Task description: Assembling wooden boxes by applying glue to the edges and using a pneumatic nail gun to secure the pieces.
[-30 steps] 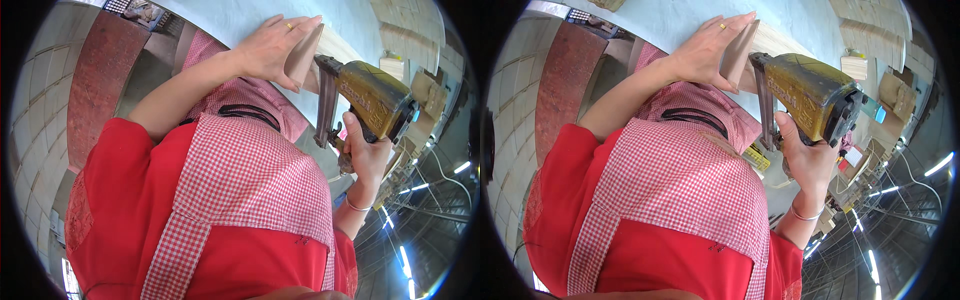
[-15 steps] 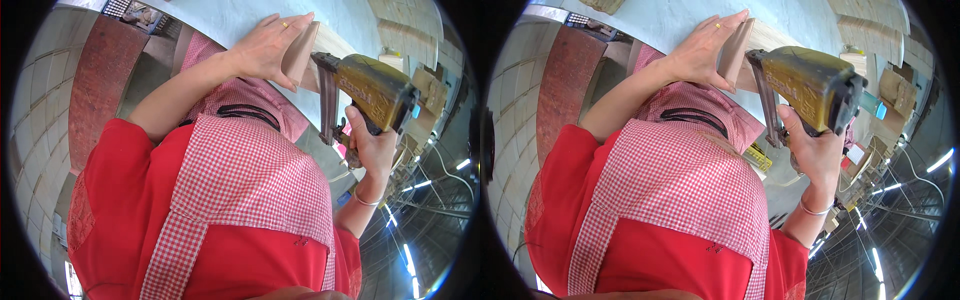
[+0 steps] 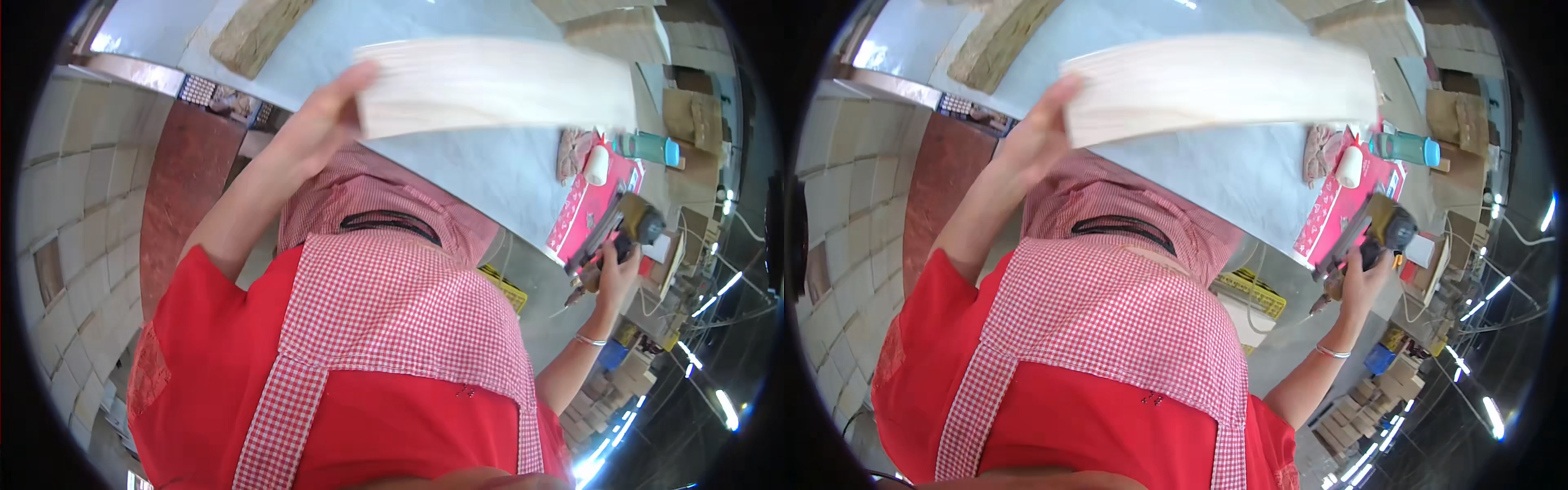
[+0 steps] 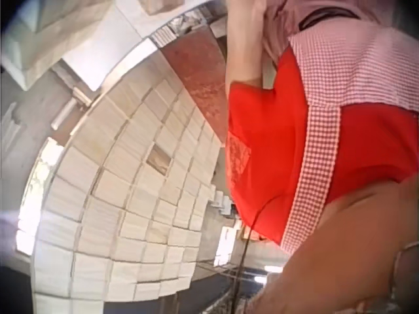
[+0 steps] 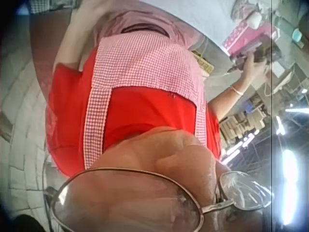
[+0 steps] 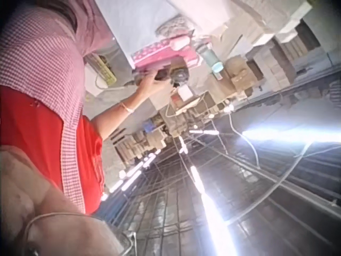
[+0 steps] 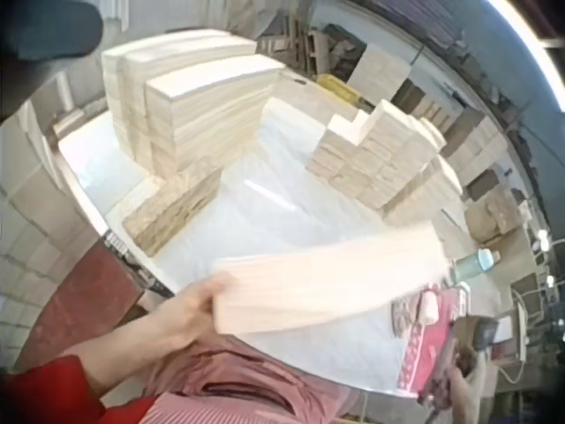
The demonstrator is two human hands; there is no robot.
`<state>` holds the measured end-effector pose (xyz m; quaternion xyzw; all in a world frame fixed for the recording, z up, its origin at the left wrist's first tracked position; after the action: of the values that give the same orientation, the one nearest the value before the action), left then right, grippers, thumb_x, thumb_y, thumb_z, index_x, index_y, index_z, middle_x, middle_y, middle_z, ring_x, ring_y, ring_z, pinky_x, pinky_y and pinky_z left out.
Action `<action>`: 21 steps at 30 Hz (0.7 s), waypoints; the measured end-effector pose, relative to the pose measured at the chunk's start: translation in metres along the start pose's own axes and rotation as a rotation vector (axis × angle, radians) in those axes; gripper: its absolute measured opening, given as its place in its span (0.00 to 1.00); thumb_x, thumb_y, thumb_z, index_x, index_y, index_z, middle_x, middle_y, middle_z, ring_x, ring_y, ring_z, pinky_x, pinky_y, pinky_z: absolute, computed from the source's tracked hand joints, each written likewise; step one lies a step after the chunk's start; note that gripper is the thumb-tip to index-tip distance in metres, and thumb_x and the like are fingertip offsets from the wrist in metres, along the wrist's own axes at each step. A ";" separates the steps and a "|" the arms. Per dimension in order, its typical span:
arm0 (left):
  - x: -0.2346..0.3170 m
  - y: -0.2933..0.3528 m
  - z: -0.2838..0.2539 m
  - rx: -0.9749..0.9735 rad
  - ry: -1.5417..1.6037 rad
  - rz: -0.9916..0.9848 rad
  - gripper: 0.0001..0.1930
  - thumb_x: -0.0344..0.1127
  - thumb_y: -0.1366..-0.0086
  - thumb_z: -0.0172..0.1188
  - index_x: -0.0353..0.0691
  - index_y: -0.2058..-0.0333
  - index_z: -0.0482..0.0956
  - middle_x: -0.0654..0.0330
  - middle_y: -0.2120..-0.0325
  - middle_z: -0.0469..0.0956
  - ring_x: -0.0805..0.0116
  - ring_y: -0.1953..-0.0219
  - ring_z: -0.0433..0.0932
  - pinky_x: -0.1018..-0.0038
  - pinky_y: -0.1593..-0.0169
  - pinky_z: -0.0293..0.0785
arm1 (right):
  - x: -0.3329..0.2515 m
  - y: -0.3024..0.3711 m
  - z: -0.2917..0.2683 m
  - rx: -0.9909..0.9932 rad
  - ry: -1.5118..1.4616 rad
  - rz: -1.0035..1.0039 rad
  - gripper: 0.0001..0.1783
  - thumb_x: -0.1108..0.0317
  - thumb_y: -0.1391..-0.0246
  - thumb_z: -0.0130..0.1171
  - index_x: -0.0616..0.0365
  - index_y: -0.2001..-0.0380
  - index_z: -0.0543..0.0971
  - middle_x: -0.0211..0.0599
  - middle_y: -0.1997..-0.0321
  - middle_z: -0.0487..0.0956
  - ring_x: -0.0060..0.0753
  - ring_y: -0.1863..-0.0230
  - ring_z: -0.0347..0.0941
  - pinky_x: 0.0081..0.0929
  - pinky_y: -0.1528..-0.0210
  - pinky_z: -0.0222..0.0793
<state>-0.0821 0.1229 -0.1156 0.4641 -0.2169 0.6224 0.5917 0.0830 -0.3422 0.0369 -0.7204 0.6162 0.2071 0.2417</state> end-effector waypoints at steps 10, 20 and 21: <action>-0.030 0.062 0.021 0.155 1.146 -0.386 0.59 0.75 0.43 0.52 0.19 0.36 0.51 0.35 0.38 0.60 0.36 0.37 0.62 0.50 0.33 0.60 | 0.208 0.008 -0.014 0.168 0.626 0.215 0.38 0.74 0.48 0.56 0.63 0.34 0.57 0.69 0.54 0.77 0.69 0.54 0.75 0.54 0.52 0.70; -0.080 0.074 -0.012 0.393 0.769 -0.332 0.32 0.59 0.28 0.42 0.29 0.54 0.75 0.51 0.62 0.78 0.60 0.58 0.79 0.67 0.49 0.76 | 0.241 -0.052 0.021 0.164 0.934 -0.001 0.37 0.67 0.47 0.61 0.71 0.37 0.61 0.66 0.50 0.77 0.64 0.50 0.75 0.50 0.46 0.71; -0.080 0.079 -0.011 0.411 0.764 -0.317 0.32 0.59 0.28 0.42 0.29 0.54 0.75 0.51 0.62 0.78 0.60 0.58 0.79 0.67 0.49 0.76 | 0.235 -0.060 0.028 0.108 0.868 0.065 0.38 0.66 0.47 0.62 0.72 0.37 0.61 0.66 0.50 0.77 0.63 0.49 0.75 0.50 0.45 0.70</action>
<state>-0.1706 0.0725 -0.1655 0.3365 0.2182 0.6810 0.6127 0.1783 -0.5027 -0.1202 -0.7073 0.6929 -0.1400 -0.0090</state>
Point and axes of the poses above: each hand's wrist, its own y-axis away from the middle knuckle, its own z-axis out of the palm, x = y × z, the point moved 5 cm from there along -y, towards the middle knuckle
